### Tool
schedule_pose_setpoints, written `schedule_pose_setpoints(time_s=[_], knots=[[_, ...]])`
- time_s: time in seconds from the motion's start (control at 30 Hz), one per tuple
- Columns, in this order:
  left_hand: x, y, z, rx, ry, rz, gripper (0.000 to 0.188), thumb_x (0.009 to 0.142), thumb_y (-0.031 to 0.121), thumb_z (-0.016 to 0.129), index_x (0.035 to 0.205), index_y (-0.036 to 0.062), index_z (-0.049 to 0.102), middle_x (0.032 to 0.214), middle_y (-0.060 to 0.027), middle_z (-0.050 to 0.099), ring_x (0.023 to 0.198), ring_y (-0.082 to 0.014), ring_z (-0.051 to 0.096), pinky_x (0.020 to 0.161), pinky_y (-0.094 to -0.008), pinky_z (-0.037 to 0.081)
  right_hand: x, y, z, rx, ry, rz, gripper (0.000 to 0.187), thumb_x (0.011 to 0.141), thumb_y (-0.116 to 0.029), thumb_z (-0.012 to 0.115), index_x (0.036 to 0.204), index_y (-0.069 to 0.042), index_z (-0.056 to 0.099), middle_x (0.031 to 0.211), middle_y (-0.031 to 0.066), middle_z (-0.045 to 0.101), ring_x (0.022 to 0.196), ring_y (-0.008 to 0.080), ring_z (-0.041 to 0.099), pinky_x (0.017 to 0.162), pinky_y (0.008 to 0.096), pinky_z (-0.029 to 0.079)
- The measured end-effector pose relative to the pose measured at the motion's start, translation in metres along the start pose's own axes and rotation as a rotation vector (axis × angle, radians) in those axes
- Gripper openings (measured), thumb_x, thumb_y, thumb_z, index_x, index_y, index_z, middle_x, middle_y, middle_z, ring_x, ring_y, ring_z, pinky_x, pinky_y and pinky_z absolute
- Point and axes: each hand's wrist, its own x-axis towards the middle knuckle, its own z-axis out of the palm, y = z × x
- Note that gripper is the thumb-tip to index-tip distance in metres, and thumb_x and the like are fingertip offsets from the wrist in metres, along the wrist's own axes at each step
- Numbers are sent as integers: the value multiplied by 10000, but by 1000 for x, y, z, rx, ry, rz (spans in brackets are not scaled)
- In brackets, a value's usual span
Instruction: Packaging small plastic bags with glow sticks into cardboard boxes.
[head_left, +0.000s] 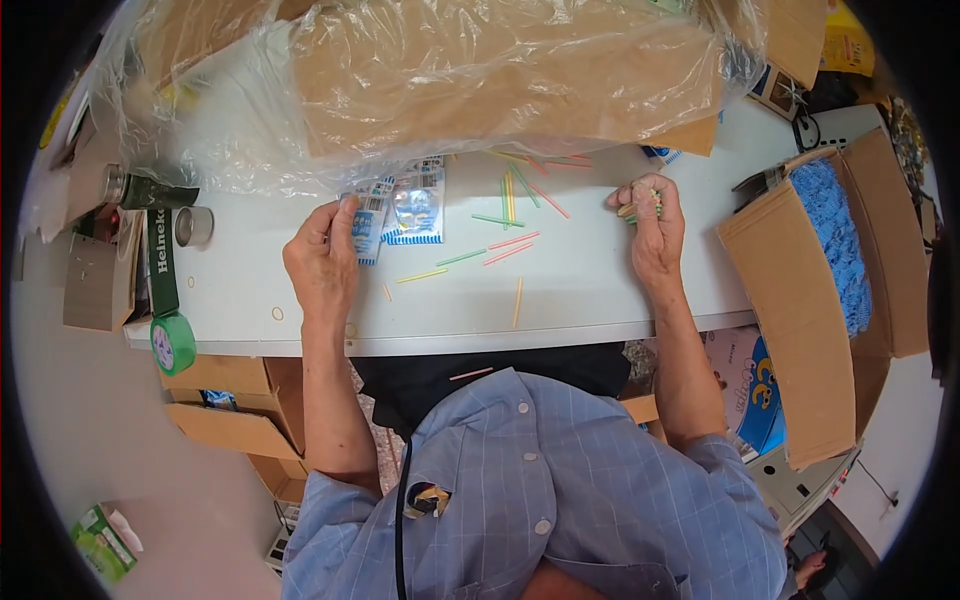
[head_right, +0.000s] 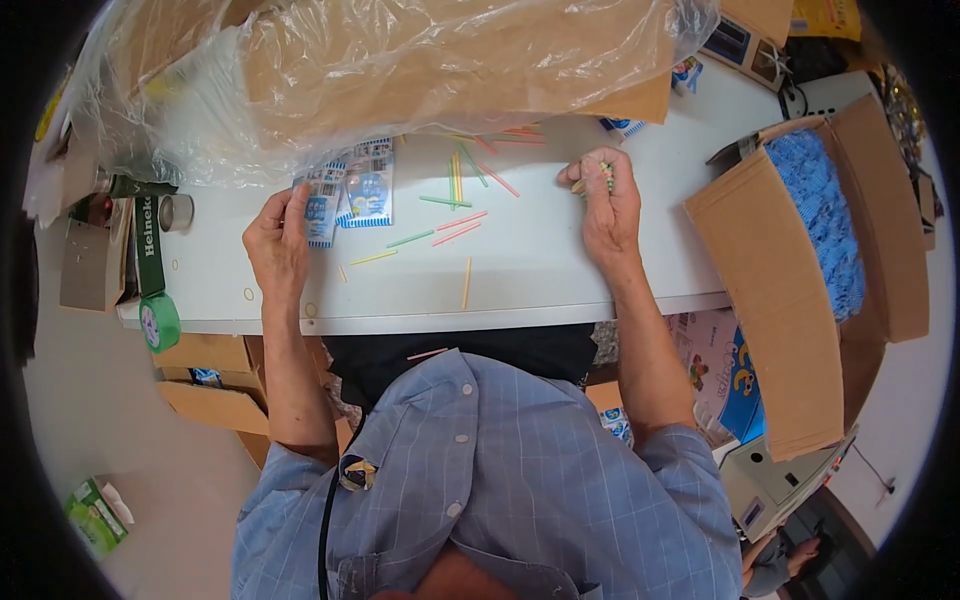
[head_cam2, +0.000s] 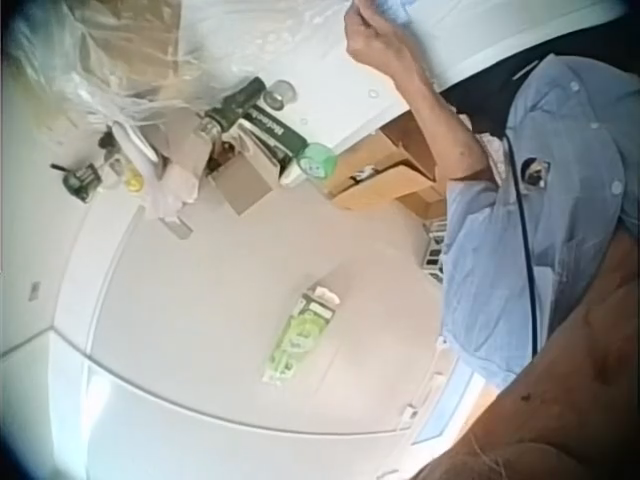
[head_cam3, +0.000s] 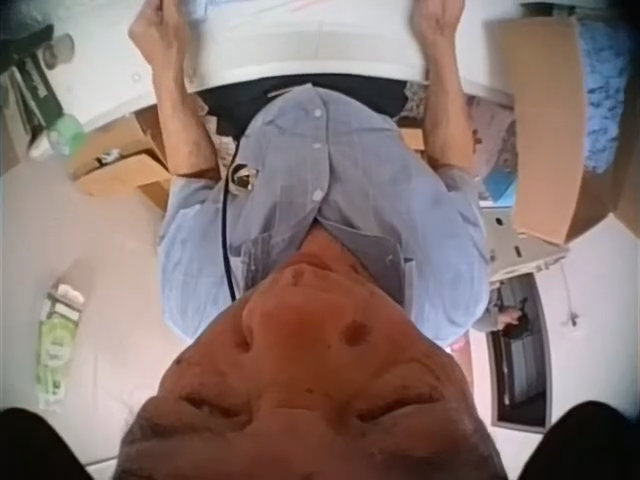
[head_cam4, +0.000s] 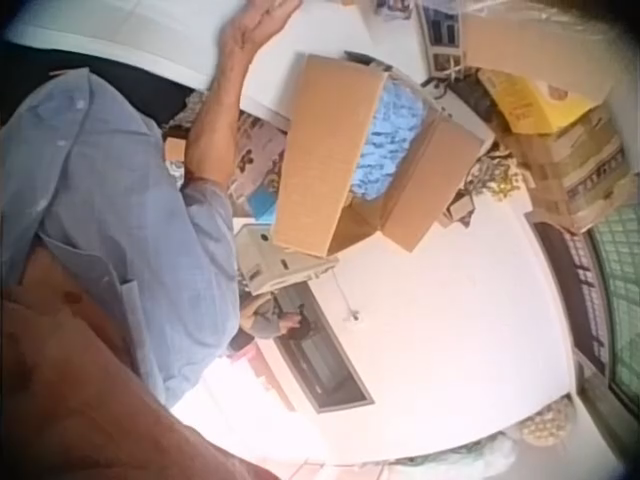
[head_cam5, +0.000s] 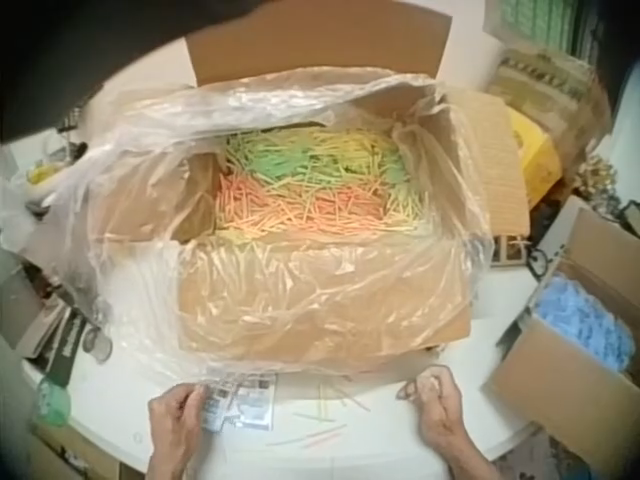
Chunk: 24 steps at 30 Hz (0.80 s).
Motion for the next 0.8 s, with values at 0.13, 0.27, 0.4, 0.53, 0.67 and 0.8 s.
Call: schedule_pose_setpoints(time_s=[0.13,0.27,0.4,0.53,0.67,0.8], knots=[[-12,6,-4,-214,7,15,205,948,145,672,985,-52,717,793,-46,699,681,-71,575,639,-221,466,3,-1,0,237,56,101,169,1054,-207,468,1077,-43,505,912,50,560,885,171,572,837,331,465],[-34,11,7,-902,-185,-395,150,944,117,677,975,-27,702,857,-70,716,723,-72,633,671,-201,503,2,-15,12,747,55,162,143,1040,-186,484,1087,-53,506,905,37,535,901,189,553,900,392,456],[-66,20,32,-1122,-436,-581,153,954,142,659,994,-3,686,915,-69,723,777,-103,672,718,-240,540,-5,-28,28,957,-12,275,139,1034,-181,486,1093,-57,503,889,28,527,887,183,544,912,402,451],[-89,44,52,-1195,-545,-682,150,939,104,670,1024,-18,688,942,-83,727,804,-111,674,744,-250,543,-22,-47,49,1072,-74,403,132,1039,-188,468,1087,-66,485,877,12,504,857,162,524,894,397,455],[-95,45,60,-1049,-581,-598,153,894,58,717,1008,-44,711,933,-89,733,786,-94,660,716,-235,534,-26,-60,55,1100,-102,378,129,1052,-194,443,1093,-79,483,869,12,496,852,160,523,885,391,451],[-91,41,53,-674,-599,-315,134,911,68,700,986,-41,725,836,-57,722,707,-64,616,649,-214,493,-20,-66,51,1064,-105,322,132,1060,-198,423,1098,-87,482,867,12,496,843,170,528,891,403,449]])
